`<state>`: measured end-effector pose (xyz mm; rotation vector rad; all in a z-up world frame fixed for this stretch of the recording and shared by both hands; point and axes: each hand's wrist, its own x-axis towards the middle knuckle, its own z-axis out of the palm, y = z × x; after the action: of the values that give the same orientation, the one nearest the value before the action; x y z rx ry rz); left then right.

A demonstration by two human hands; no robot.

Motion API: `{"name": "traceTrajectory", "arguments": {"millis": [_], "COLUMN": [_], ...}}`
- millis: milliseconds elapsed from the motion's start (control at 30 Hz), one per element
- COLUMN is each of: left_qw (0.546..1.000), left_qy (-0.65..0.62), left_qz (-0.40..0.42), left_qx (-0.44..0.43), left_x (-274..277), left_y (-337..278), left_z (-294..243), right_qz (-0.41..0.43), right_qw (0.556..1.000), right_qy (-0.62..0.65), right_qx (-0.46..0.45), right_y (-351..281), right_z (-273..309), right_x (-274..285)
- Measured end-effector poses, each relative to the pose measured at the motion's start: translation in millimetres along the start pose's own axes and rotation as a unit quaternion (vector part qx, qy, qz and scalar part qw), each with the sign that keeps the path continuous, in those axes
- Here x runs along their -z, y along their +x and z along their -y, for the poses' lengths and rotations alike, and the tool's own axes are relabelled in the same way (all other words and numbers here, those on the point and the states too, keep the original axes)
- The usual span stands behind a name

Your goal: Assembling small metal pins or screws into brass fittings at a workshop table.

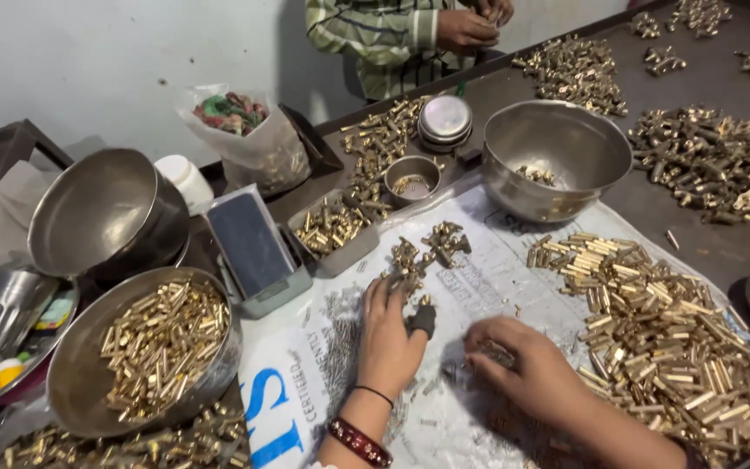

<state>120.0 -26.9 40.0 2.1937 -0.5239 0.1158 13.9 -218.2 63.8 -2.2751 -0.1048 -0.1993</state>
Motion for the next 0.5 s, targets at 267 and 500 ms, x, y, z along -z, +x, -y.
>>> {"name": "traceTrajectory", "arguments": {"millis": [267, 500], "left_qw": [0.999, 0.993], "left_qy": [0.009, -0.015], "left_qz": [-0.003, -0.032], "left_qx": [0.044, 0.109], "left_x": [-31, -50], "left_y": [40, 76], "left_z": [41, 31], "right_qz": [-0.102, -0.056], "right_qw": [0.991, 0.996], "right_qy": [0.033, 0.061], "right_qx": [-0.075, -0.025], "right_y": [149, 204], "right_z": [-101, -141], "right_x": [-13, -55]}}
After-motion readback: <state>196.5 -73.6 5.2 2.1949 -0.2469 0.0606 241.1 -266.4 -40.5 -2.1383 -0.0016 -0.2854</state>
